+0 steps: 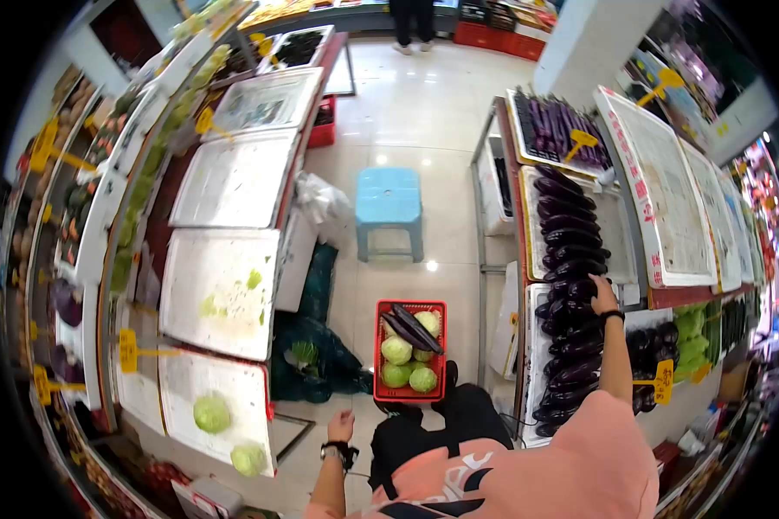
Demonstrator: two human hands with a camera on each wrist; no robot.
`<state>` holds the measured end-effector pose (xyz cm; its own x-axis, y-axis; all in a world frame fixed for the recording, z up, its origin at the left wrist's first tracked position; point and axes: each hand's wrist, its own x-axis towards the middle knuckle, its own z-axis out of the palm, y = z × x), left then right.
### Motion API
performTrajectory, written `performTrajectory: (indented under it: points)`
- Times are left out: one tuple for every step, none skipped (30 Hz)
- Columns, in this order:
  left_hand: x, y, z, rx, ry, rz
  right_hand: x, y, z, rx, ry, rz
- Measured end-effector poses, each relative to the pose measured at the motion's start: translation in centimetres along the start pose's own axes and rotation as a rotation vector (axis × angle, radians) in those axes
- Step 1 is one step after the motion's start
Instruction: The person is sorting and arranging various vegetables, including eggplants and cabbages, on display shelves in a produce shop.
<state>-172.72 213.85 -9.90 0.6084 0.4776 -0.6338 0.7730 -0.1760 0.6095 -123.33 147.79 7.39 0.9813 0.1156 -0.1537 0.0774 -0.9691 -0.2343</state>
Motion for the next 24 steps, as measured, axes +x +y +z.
performTrajectory:
  points:
    - [-0.2, 1.5, -0.4, -0.003, 0.015, 0.095, -1.5, -0.8, -0.4, 0.015, 0.065, -0.059]
    - [-0.7, 4.8, -1.6, 0.071, 0.002, 0.150, -3.2, -2.7, -1.2, 0.026, 0.120, -0.079]
    - [-0.7, 6.8, -2.2, 0.015, 0.018, 0.198, -4.9, -5.2, -2.1, 0.043, 0.175, -0.093]
    - [-0.6, 8.7, -2.6, 0.040, 0.036, 0.218, -6.7, -7.3, -2.4, 0.058, 0.206, -0.112]
    - [-1.0, 11.4, -3.3, 0.007, 0.054, 0.244, -8.6, -9.5, -2.7, 0.074, 0.237, -0.119]
    - [-0.9, 13.0, -3.5, -0.039, 0.051, 0.251, -10.4, -11.9, -3.3, 0.088, 0.221, -0.109]
    - [-0.6, 14.0, -3.4, -0.084, 0.041, 0.264, -11.6, -12.7, -2.8, 0.140, 0.230, -0.154]
    - [-0.4, 15.2, -3.2, -0.071, 0.027, 0.272, -12.6, -13.3, -2.5, 0.151, 0.222, -0.175]
    - [0.3, 16.5, -2.8, -0.058, 0.011, 0.286, -13.2, -14.1, -2.5, 0.161, 0.222, -0.195]
    - [1.6, 17.6, -2.1, -0.045, -0.002, 0.304, -13.4, -14.9, -2.7, 0.174, 0.212, -0.180]
    - [3.0, 18.1, -1.1, -0.016, 0.001, 0.347, -13.4, -15.5, -3.0, 0.188, 0.201, -0.166]
    - [3.8, 19.8, -0.5, -0.006, -0.019, 0.344, -12.7, -15.7, -3.5, 0.187, 0.210, -0.161]
    - [4.3, 21.8, 0.4, 0.006, -0.041, 0.336, -11.6, -15.6, -4.1, 0.210, 0.230, -0.176]
    - [4.9, 23.7, 1.2, 0.021, -0.069, 0.342, -10.2, -15.6, -5.0, 0.262, 0.231, -0.154]
    - [5.9, 25.2, 2.4, 0.055, -0.077, 0.358, -8.7, -15.3, -5.7, 0.320, 0.235, -0.131]
    - [6.5, 26.3, 3.4, 0.096, -0.087, 0.370, -7.5, -14.6, -5.7, 0.361, 0.240, -0.119]
    - [8.0, 28.3, 4.6, 0.128, -0.090, 0.394, -5.6, -13.6, -5.9, 0.399, 0.259, -0.118]
    - [8.8, 31.1, 5.6, 0.166, -0.123, 0.376, -4.3, -12.6, -5.6, 0.459, 0.280, -0.095]
    - [8.9, 33.1, 6.5, 0.206, -0.162, 0.344, -3.5, -11.9, -5.8, 0.505, 0.258, -0.046]
    - [9.3, 35.1, 7.4, 0.218, -0.188, 0.361, -3.1, -10.8, -5.3, 0.543, 0.255, -0.004]
    - [10.0, 37.7, 8.2, 0.233, -0.211, 0.386, -2.8, -9.9, -4.6, 0.585, 0.261, 0.037]
    - [10.9, 40.0, 8.9, 0.243, -0.244, 0.392, -2.7, -9.1, -4.2, 0.589, 0.278, 0.055]
    - [12.1, 42.3, 9.8, 0.246, -0.274, 0.400, -2.6, -8.5, -3.9, 0.589, 0.298, 0.066]
    - [12.5, 45.3, 10.3, 0.288, -0.303, 0.433, -2.6, -8.1, -3.8, 0.608, 0.291, 0.107]
